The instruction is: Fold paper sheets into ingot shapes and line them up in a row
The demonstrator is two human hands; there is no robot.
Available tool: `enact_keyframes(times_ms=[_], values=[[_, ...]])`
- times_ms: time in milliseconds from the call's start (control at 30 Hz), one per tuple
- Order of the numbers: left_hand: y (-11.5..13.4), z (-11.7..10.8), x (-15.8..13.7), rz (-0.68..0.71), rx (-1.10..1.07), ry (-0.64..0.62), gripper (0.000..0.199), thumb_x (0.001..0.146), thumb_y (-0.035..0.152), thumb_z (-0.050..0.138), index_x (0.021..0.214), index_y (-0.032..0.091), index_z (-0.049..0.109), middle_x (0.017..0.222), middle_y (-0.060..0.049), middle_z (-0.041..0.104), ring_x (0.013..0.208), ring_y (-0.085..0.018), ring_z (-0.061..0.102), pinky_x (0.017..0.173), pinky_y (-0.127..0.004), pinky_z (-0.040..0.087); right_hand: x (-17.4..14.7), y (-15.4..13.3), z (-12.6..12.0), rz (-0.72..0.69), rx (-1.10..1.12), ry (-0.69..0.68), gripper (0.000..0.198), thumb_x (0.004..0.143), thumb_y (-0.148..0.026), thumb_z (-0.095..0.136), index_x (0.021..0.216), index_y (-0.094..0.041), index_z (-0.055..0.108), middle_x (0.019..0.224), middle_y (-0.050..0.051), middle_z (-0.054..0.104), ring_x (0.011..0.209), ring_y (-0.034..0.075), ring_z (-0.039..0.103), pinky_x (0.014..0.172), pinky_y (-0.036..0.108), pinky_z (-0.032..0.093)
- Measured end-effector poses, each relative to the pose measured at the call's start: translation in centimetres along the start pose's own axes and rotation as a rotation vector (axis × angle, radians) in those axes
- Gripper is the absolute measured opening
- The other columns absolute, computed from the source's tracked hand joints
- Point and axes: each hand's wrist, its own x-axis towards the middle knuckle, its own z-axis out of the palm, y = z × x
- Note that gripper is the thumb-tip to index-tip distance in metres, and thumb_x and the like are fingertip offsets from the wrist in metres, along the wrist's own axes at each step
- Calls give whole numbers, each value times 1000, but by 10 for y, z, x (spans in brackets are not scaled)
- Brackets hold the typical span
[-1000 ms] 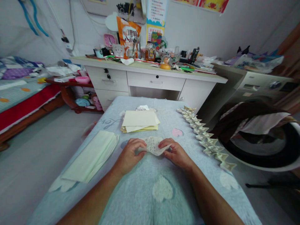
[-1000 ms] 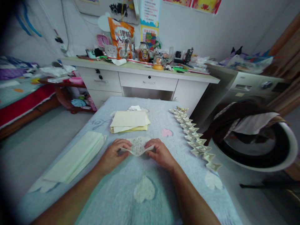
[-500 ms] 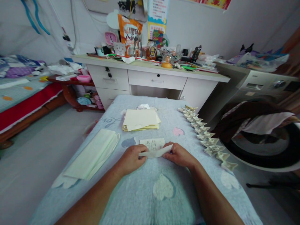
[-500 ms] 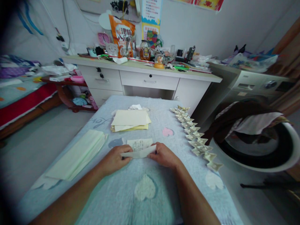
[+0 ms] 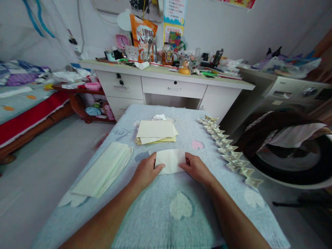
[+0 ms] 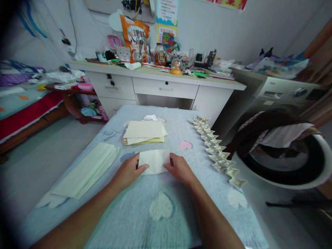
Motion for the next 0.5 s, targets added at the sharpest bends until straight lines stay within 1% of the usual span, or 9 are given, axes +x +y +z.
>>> enact_keyframes(times_ms=[67, 167, 233, 267, 300, 333, 400, 467, 500], values=[[2, 3, 0, -20, 61, 34, 45, 81, 29, 59, 124, 19, 50, 89, -4, 71, 80, -20, 66, 67, -25, 45, 0, -2, 2, 48, -58, 41, 13, 78, -24, 63, 87, -18, 56, 68, -3, 58, 60, 11, 50, 55, 21, 32], [4, 8, -2, -58, 222, 72, 71, 83, 28, 58, 145, 17, 24, 79, -3, 69, 74, -21, 66, 64, -26, 44, 0, -4, 5, 113, -63, 67, 31, 77, -21, 64, 105, -19, 49, 61, -7, 54, 55, 11, 49, 54, 21, 31], [5, 9, -4, -59, 321, 64, 78, 86, 29, 55, 149, 16, 12, 78, -4, 70, 73, -22, 67, 65, -27, 44, 0, -6, 7, 160, -75, 86, 44, 76, -21, 65, 115, -19, 43, 60, -8, 53, 55, 12, 50, 55, 22, 31], [6, 9, -5, -46, 352, 49, 77, 87, 30, 53, 150, 17, 11, 82, -5, 71, 75, -22, 67, 67, -28, 45, 0, -7, 8, 177, -93, 96, 47, 76, -21, 66, 116, -19, 42, 60, -8, 53, 56, 12, 51, 55, 22, 30], [6, 9, -6, -22, 371, 28, 72, 89, 29, 51, 150, 19, 14, 89, -6, 72, 80, -21, 68, 70, -28, 46, 0, -7, 9, 188, -114, 101, 47, 75, -21, 66, 116, -19, 42, 61, -7, 54, 57, 12, 51, 55, 22, 30], [6, 9, -7, 8, 382, 6, 65, 90, 28, 49, 149, 22, 21, 98, -7, 71, 86, -21, 68, 74, -28, 46, 0, -8, 9, 192, -138, 101, 46, 75, -22, 66, 115, -19, 43, 62, -7, 55, 58, 12, 52, 56, 22, 30], [7, 8, -8, 57, 403, -31, 50, 92, 26, 44, 141, 26, 40, 112, -7, 69, 96, -20, 66, 81, -28, 46, 0, -11, 9, 184, -194, 85, 37, 76, -23, 66, 108, -19, 48, 64, -5, 57, 59, 12, 52, 57, 23, 29], [7, 9, -8, 75, 434, -53, 40, 93, 25, 41, 131, 25, 53, 113, -7, 68, 98, -20, 65, 83, -29, 46, 0, -13, 8, 176, -255, 61, 24, 78, -25, 64, 99, -20, 53, 66, -3, 59, 61, 13, 52, 58, 23, 29], [8, 9, -8, 77, 452, -57, 38, 93, 25, 40, 128, 25, 56, 110, -7, 68, 96, -20, 65, 83, -29, 46, 0, -14, 7, 173, -281, 50, 19, 80, -26, 62, 96, -20, 55, 67, -2, 60, 62, 13, 52, 58, 23, 29]])
